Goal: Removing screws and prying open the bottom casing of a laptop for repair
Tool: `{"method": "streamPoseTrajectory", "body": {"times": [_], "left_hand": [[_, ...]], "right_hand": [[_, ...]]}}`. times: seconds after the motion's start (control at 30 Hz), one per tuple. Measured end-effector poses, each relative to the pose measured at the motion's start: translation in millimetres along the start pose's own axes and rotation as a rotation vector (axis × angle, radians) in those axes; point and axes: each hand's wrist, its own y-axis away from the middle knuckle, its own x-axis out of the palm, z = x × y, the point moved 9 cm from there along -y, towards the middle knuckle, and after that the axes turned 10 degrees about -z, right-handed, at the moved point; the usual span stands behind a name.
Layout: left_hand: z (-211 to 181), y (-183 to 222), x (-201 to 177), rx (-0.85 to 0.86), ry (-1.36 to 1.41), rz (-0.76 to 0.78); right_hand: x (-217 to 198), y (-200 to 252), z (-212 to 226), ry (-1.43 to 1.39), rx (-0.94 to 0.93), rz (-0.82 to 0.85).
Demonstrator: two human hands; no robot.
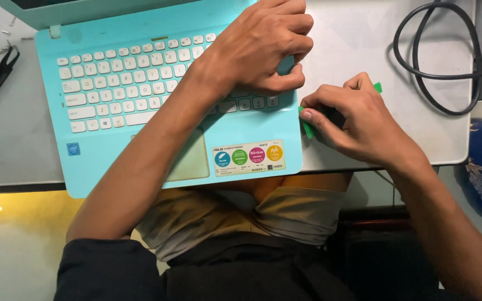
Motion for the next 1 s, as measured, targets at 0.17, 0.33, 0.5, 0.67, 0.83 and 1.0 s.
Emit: {"method": "streamPoseTrajectory", "body": {"times": [0.17, 0.33, 0.5, 0.67, 0.83, 1.0], "left_hand": [[-1.9, -0.1, 1.2, 0.012, -0.040, -0.010], [-5.8, -3.1, 0.7, 0.048, -0.071, -0.038], [-3.2, -2.2, 3.3, 0.051, -0.056, -0.060], [-4.4, 2.0, 1.4, 0.059, -0.041, -0.110], [-6.3, 3.3, -2.2, 0.049, -0.001, -0.128], [-10.2, -2.0, -3.7, 0.050, -0.087, -0.125]], "right_hand": [[2.0, -3.3, -16.8, 0.028, 0.011, 0.072], [0.8, -17.6, -16.3, 0.044, 0.104, 0.190], [8.0, -20.6, -10.1, -0.155, 0.396, 0.286], [2.5, -6.6, -1.3, -0.060, 0.224, 0.158], [-10.3, -5.5, -10.6, 0.037, 0.040, 0.114], [-19.3, -12.6, -27.7, 0.289, 0.325, 0.113]]}}
